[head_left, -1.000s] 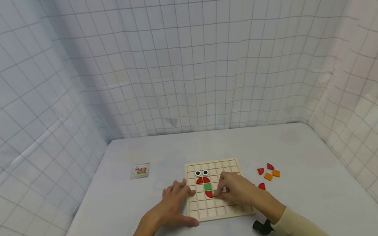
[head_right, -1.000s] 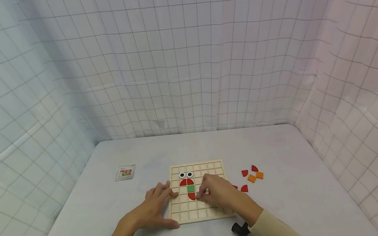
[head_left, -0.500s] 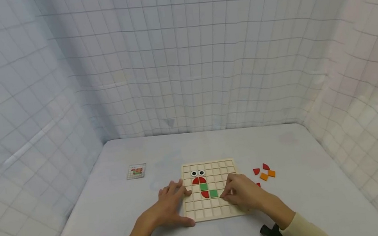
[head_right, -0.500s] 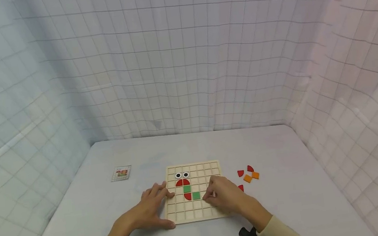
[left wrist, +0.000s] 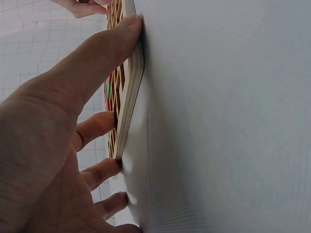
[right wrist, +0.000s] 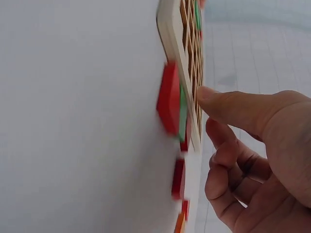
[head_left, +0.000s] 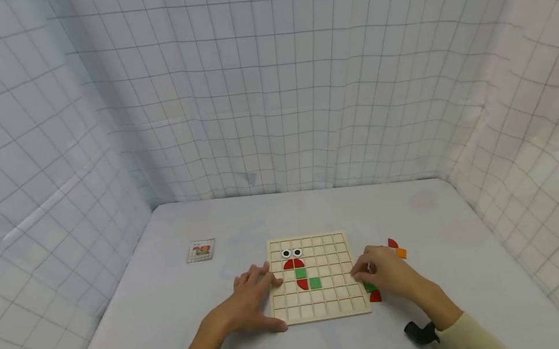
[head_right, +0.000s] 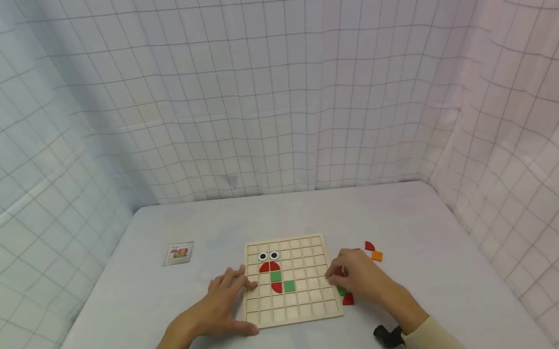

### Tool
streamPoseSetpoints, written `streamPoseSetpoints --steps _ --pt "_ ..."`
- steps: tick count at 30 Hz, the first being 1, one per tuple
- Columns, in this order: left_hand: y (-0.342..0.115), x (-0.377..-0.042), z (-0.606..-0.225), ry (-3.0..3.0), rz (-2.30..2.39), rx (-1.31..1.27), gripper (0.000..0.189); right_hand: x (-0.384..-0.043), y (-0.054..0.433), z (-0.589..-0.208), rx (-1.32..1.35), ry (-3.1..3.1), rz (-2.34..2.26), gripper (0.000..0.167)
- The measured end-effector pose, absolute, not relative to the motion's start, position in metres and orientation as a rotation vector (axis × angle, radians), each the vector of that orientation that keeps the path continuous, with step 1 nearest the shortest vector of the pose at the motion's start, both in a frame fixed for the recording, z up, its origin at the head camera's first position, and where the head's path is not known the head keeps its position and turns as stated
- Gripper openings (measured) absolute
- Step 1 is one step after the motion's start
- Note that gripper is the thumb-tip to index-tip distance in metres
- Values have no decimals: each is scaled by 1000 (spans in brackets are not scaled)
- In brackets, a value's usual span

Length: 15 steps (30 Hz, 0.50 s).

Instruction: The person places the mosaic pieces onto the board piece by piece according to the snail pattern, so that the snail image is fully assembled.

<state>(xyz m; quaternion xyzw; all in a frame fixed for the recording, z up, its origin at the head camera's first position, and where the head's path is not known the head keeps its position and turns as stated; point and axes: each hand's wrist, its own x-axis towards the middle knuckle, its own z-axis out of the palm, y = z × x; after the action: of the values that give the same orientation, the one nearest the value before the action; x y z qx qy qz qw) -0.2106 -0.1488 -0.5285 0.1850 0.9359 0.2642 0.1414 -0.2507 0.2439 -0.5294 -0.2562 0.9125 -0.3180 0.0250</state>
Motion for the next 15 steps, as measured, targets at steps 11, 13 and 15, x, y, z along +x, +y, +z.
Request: streamPoseSetpoints --steps 11,13,15 --pt "-148 -210 -528 2700 738 517 92 -249 290 -536 -856 2740 -981 17" --pt "-148 -210 -528 2703 739 518 92 -250 290 -537 -906 2730 -983 17" --pt "-148 -210 -528 2707 742 525 92 -250 290 -536 -917 2740 -977 19"
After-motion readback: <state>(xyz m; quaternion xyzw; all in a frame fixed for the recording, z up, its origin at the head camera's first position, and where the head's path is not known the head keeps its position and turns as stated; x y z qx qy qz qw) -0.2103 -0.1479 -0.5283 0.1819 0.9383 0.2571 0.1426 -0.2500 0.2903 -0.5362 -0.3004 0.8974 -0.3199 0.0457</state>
